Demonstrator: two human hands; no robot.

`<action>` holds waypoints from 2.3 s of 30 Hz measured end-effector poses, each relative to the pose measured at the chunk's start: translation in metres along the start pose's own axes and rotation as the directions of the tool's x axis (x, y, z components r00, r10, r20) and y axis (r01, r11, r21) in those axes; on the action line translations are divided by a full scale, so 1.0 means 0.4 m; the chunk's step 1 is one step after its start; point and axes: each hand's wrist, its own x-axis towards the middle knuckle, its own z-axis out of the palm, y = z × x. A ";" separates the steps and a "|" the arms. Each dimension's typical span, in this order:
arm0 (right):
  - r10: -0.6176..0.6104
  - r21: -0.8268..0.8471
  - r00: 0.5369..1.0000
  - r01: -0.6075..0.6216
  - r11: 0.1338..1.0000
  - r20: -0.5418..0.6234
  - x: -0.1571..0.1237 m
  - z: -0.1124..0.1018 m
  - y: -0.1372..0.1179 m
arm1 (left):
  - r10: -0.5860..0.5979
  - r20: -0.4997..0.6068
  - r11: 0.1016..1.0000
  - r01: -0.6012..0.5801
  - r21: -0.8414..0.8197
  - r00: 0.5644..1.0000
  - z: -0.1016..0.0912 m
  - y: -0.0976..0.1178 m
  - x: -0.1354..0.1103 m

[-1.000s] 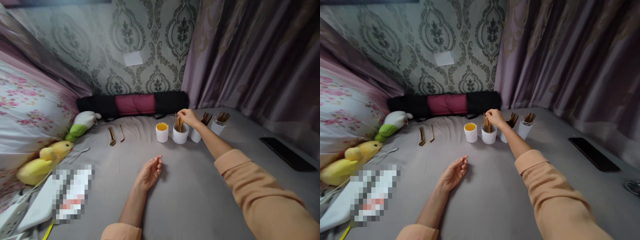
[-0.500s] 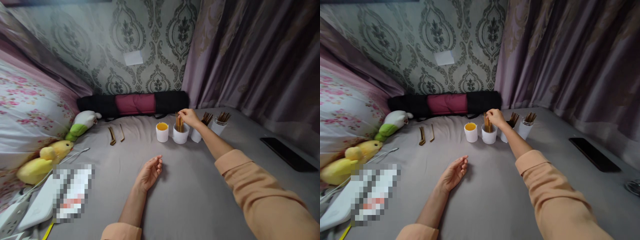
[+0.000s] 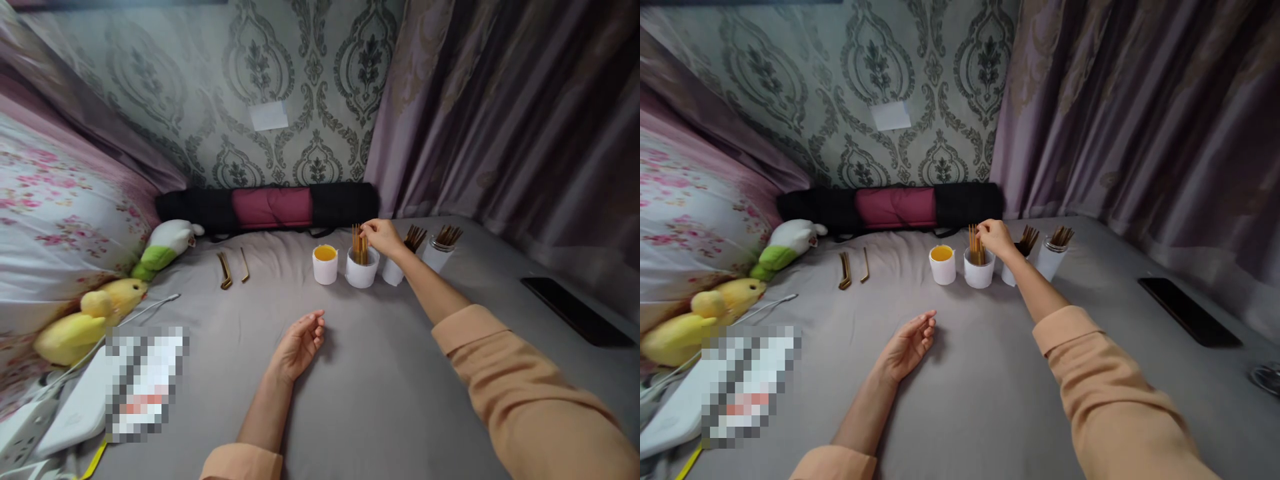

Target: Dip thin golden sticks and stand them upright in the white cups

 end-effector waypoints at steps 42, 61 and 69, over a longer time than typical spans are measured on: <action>0.251 0.540 0.962 -0.270 0.797 0.110 -0.277 -0.018 -0.072 | 0.015 0.014 1.000 -0.015 -0.016 1.000 -0.007 -0.003 -0.004; 0.355 0.623 0.892 -0.449 0.640 0.279 -0.377 0.133 -0.075 | 0.013 0.001 0.999 -0.013 -0.034 1.000 -0.010 -0.002 -0.004; 0.382 0.599 0.884 -0.465 0.652 0.271 -0.398 0.191 -0.044 | 0.014 -0.006 0.998 -0.015 -0.054 1.000 -0.010 -0.001 -0.006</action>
